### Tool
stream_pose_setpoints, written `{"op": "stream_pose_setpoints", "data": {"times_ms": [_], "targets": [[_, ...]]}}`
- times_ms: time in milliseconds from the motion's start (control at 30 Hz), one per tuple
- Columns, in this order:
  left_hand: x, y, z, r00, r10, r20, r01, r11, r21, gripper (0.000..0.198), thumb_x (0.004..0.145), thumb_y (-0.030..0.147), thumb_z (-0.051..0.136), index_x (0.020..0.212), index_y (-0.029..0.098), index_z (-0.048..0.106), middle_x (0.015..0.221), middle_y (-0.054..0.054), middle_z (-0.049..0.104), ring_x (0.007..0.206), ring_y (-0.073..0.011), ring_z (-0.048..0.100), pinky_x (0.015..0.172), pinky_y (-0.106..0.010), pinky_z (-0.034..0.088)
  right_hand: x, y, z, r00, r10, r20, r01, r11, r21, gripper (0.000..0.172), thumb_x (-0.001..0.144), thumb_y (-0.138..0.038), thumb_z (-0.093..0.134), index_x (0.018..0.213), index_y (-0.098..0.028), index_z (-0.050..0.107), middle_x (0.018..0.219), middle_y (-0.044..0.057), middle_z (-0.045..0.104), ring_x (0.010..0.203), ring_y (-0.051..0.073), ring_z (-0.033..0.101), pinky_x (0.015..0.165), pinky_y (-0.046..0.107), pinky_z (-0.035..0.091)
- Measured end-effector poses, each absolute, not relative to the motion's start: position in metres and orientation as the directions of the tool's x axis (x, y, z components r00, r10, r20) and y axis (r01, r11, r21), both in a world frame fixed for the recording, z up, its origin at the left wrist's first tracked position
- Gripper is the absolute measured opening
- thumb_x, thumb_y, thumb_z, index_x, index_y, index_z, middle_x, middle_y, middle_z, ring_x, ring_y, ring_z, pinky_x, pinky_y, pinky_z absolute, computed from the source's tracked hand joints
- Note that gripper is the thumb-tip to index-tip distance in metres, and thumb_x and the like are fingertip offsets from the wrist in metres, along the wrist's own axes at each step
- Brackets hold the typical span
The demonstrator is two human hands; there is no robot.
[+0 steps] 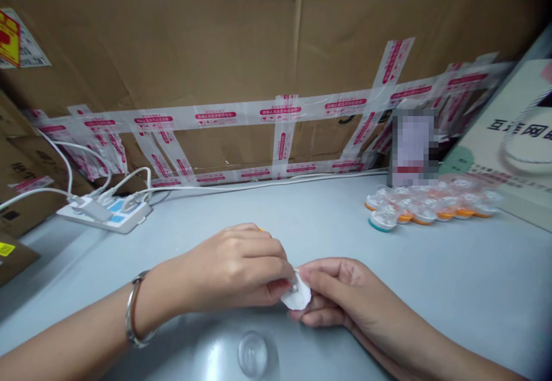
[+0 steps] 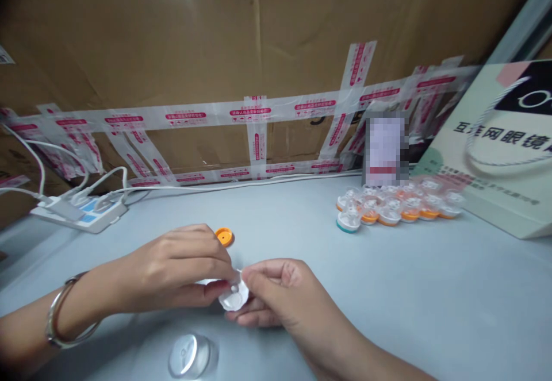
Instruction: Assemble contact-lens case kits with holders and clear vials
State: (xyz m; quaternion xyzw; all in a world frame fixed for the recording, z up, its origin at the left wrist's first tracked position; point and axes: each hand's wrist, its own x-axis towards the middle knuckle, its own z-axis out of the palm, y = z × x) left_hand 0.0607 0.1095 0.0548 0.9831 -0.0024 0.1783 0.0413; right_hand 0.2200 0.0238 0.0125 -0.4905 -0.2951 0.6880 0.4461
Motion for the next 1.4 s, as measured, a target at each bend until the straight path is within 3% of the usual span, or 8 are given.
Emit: {"op": "stream_pose_setpoints", "data": {"times_ms": [133, 300, 467, 600, 733, 933, 1133, 1400], "targets": [[0.059, 0.109, 0.055, 0.935, 0.012, 0.355, -0.008, -0.998, 0.054, 0.019, 0.087, 0.011, 0.044, 0.087, 0.016, 0.062, 0.075, -0.003, 0.067, 0.061, -0.0117, 0.055, 0.064, -0.026, 0.046, 0.221, 0.023, 0.013, -0.118, 0.906, -0.407, -0.319, -0.423, -0.848, 0.030, 0.066, -0.043, 0.068, 0.069, -0.013, 0.068, 0.061, 0.002, 0.065, 0.056, 0.007, 0.061, 0.056, 0.015, 0.050], [0.059, 0.112, 0.045, 0.913, 0.016, 0.408, -0.040, -0.991, 0.128, 0.023, 0.086, 0.005, 0.041, 0.087, 0.014, 0.062, 0.076, -0.005, 0.067, 0.063, -0.0121, 0.055, 0.064, -0.026, 0.045, 0.222, 0.022, 0.014, -0.121, 0.912, -0.393, -0.316, -0.410, -0.856, 0.029, 0.065, -0.043, 0.069, 0.065, -0.014, 0.068, 0.059, 0.000, 0.064, 0.056, 0.007, 0.060, 0.058, 0.016, 0.050], [0.063, 0.112, 0.039, 0.870, 0.260, 0.419, 0.022, -0.869, 0.494, 0.007, 0.081, 0.010, 0.055, 0.080, 0.011, 0.062, 0.069, -0.003, 0.064, 0.063, -0.0104, 0.056, 0.063, -0.021, 0.046, 0.222, 0.023, 0.013, -0.101, 0.916, -0.388, -0.309, -0.400, -0.863, 0.026, 0.067, -0.039, 0.068, 0.069, -0.013, 0.068, 0.065, 0.002, 0.067, 0.063, 0.009, 0.063, 0.062, 0.018, 0.051], [0.067, 0.110, 0.040, 0.827, 0.531, 0.183, 0.189, -0.569, 0.800, 0.006, 0.077, 0.011, 0.059, 0.076, 0.012, 0.065, 0.070, -0.001, 0.064, 0.066, -0.0099, 0.058, 0.064, -0.021, 0.047, 0.220, 0.022, 0.011, -0.051, 0.910, -0.411, -0.356, -0.402, -0.844, 0.034, 0.067, -0.035, 0.070, 0.094, -0.016, 0.062, 0.069, 0.002, 0.069, 0.067, 0.011, 0.066, 0.068, 0.022, 0.053], [0.071, 0.110, 0.037, 0.771, 0.637, 0.013, 0.240, -0.310, 0.920, 0.004, 0.073, 0.014, 0.063, 0.073, 0.012, 0.065, 0.068, -0.001, 0.063, 0.064, -0.0102, 0.058, 0.064, -0.022, 0.046, 0.219, 0.021, 0.011, -0.045, 0.929, -0.368, -0.348, -0.360, -0.866, 0.048, 0.068, -0.034, 0.070, 0.108, -0.019, 0.048, 0.064, -0.001, 0.070, 0.066, 0.011, 0.066, 0.069, 0.024, 0.053], [0.074, 0.107, 0.034, 0.737, 0.662, -0.138, 0.196, -0.014, 0.980, 0.010, 0.070, 0.020, 0.065, 0.074, 0.011, 0.064, 0.063, 0.001, 0.059, 0.060, -0.0094, 0.055, 0.058, -0.021, 0.042, 0.221, 0.022, 0.011, 0.012, 0.967, -0.253, -0.189, -0.246, -0.951, 0.037, 0.070, -0.036, 0.066, 0.099, -0.020, 0.049, 0.061, -0.001, 0.069, 0.061, 0.010, 0.062, 0.064, 0.022, 0.049], [0.073, 0.106, 0.038, 0.773, 0.611, -0.169, 0.245, -0.042, 0.968, 0.014, 0.072, 0.023, 0.064, 0.078, 0.010, 0.065, 0.071, -0.002, 0.060, 0.066, -0.0112, 0.055, 0.063, -0.023, 0.042, 0.222, 0.020, 0.011, 0.051, 0.981, -0.189, -0.109, -0.183, -0.977, 0.029, 0.073, -0.033, 0.062, 0.096, -0.022, 0.048, 0.059, -0.004, 0.066, 0.059, 0.010, 0.060, 0.063, 0.021, 0.044], [0.075, 0.100, 0.039, 0.721, 0.675, -0.156, 0.342, -0.151, 0.927, 0.015, 0.072, 0.023, 0.061, 0.075, 0.010, 0.064, 0.065, -0.001, 0.060, 0.061, -0.0103, 0.053, 0.060, -0.022, 0.042, 0.220, 0.017, 0.005, -0.009, 0.993, -0.120, -0.029, -0.120, -0.992, 0.017, 0.080, -0.033, 0.053, 0.091, -0.024, 0.044, 0.064, -0.004, 0.063, 0.063, 0.011, 0.058, 0.058, 0.022, 0.040]]}}
